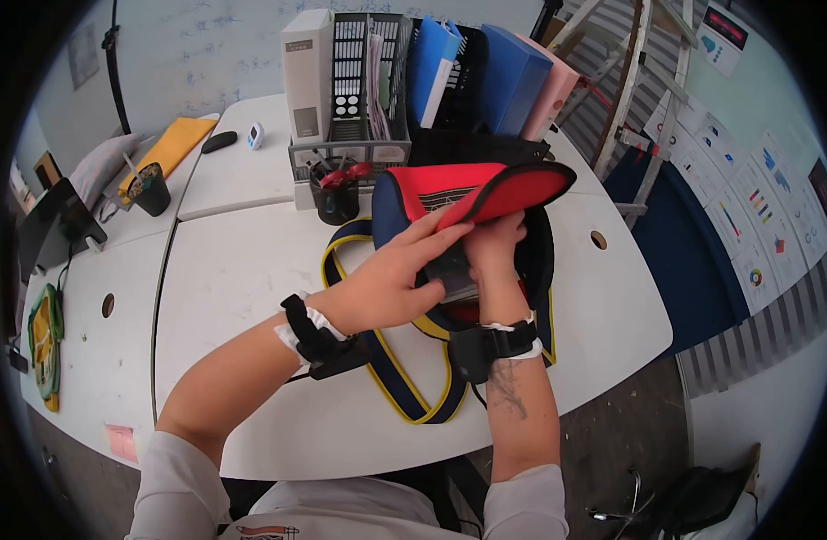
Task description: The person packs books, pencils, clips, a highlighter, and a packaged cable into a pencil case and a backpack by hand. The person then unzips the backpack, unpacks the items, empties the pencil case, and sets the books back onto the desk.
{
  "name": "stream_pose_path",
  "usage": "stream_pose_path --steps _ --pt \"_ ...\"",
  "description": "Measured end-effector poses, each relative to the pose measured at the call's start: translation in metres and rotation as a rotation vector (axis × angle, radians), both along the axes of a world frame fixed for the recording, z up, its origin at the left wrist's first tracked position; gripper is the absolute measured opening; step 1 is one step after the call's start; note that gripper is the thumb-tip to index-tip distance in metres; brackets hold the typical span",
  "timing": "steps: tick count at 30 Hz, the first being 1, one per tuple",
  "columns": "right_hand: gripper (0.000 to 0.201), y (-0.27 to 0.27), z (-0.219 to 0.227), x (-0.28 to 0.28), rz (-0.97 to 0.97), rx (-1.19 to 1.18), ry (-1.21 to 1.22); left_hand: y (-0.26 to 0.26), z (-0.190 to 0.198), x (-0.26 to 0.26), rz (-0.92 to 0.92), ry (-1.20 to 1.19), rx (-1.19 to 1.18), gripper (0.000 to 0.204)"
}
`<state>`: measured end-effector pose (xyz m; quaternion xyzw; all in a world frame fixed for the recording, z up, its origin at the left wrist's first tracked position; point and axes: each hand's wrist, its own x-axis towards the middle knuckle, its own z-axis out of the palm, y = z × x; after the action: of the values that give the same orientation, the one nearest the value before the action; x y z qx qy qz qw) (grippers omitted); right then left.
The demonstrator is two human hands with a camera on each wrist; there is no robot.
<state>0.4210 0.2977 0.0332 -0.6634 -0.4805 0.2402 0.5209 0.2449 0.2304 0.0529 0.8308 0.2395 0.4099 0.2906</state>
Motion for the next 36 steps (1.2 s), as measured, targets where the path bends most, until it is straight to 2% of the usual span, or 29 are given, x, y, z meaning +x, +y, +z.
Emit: stream_pose_path --steps 1,3,4,5,7,9,11,13,15,16,17,18,19,21,22,23,24,25,27,29,31,32,33,34,35,36 --pt "0.074 -0.002 0.000 -0.001 0.002 0.003 0.000 -0.004 0.001 0.000 0.002 0.000 0.003 0.071" --pt "0.070 -0.006 -0.001 -0.002 0.180 0.133 0.720 -0.010 0.005 -0.001 0.052 0.033 -0.102 0.071" --pt "0.071 -0.001 -0.006 0.010 0.309 0.111 0.769 -0.009 0.006 -0.004 0.033 0.011 -0.086 0.070" --pt "0.071 0.001 -0.014 0.018 0.320 0.109 0.766 -0.008 0.005 -0.006 0.043 0.007 -0.082 0.070" --pt "0.071 -0.008 -0.022 0.024 0.147 0.154 0.787 -0.008 0.001 -0.012 0.065 0.059 0.015 0.072" --pt "0.070 -0.046 -0.001 0.026 -0.055 0.170 0.648 -0.013 0.002 -0.025 0.090 0.036 0.042 0.068" --pt "0.067 -0.093 0.018 0.050 0.004 0.064 0.701 -0.026 0.008 -0.046 0.016 0.036 -0.168 0.061" --pt "0.061 -0.134 0.023 0.088 0.304 -0.067 0.949 -0.041 -0.005 -0.065 0.048 -0.001 -0.205 0.052" --pt "0.043 -0.190 0.026 0.099 0.201 -0.076 0.755 -0.049 -0.031 -0.077 0.141 0.048 -0.071 0.047" --pt "0.045 -0.214 0.023 0.103 0.313 -0.089 0.817 -0.058 -0.033 -0.077 0.140 0.039 -0.075 0.047" --pt "0.047 -0.232 0.021 0.105 0.426 -0.104 0.881 -0.069 -0.033 -0.078 0.035 -0.009 -0.468 0.045" --pt "0.050 -0.250 0.027 0.078 0.326 -0.063 0.827 -0.078 -0.035 -0.077 -0.075 -0.059 -0.860 0.044" --pt "0.052 -0.266 0.030 0.045 0.232 -0.022 0.774 -0.085 -0.038 -0.076 -0.071 -0.067 -0.865 0.044" --pt "0.062 -0.282 0.022 0.028 0.359 -0.140 0.976 -0.094 -0.040 -0.075 -0.518 -0.604 -1.747 0.049" --pt "0.062 -0.282 0.021 0.014 0.366 -0.146 0.981 -0.100 -0.032 -0.079 -0.625 -0.619 -1.775 0.055" --pt "0.067 -0.278 0.023 -0.004 0.472 -0.224 0.986 -0.104 -0.026 -0.082 -0.609 -0.623 -1.774 0.055" --pt "0.072 -0.272 0.025 -0.016 0.579 -0.300 0.991 -0.109 -0.022 -0.085 -0.529 -0.622 -1.705 0.056" --pt "0.072 -0.263 0.027 -0.022 0.592 -0.304 1.003 -0.112 -0.020 -0.089 -0.448 -0.619 -1.634 0.056" --pt "0.076 -0.243 0.030 -0.036 0.654 -0.576 1.066 -0.110 -0.022 -0.112 -0.442 -0.680 -1.603 0.053" --pt "0.071 -0.225 0.031 -0.050 0.675 -0.590 1.111 -0.109 -0.021 -0.140 -0.221 -0.693 -1.438 0.048" --pt "0.067 -0.207 0.026 -0.060 0.691 -0.672 0.936 -0.101 -0.031 -0.169 0.050 -0.688 -1.286 0.044" --pt "0.064 -0.199 0.022 -0.064 0.684 -0.698 0.929 -0.093 -0.041 -0.185 0.164 -0.729 -1.247 0.038" --pt "0.064 -0.191 0.016 -0.068 0.691 -0.700 0.934 -0.078 -0.056 -0.203 0.254 -0.748 -1.194 0.029" --pt "0.062 -0.182 0.010 -0.073 0.705 -0.691 0.913 -0.071 -0.052 -0.215 0.317 -0.808 -1.143 0.023" --pt "0.060 -0.175 0.007 -0.077 0.718 -0.682 0.890 -0.059 -0.066 -0.233 0.348 -0.871 -1.154 0.027" --pt "0.058 -0.170 0.009 -0.084 0.737 -0.660 0.895 -0.056 -0.067 -0.239 0.605 -0.884 -1.146 0.029"
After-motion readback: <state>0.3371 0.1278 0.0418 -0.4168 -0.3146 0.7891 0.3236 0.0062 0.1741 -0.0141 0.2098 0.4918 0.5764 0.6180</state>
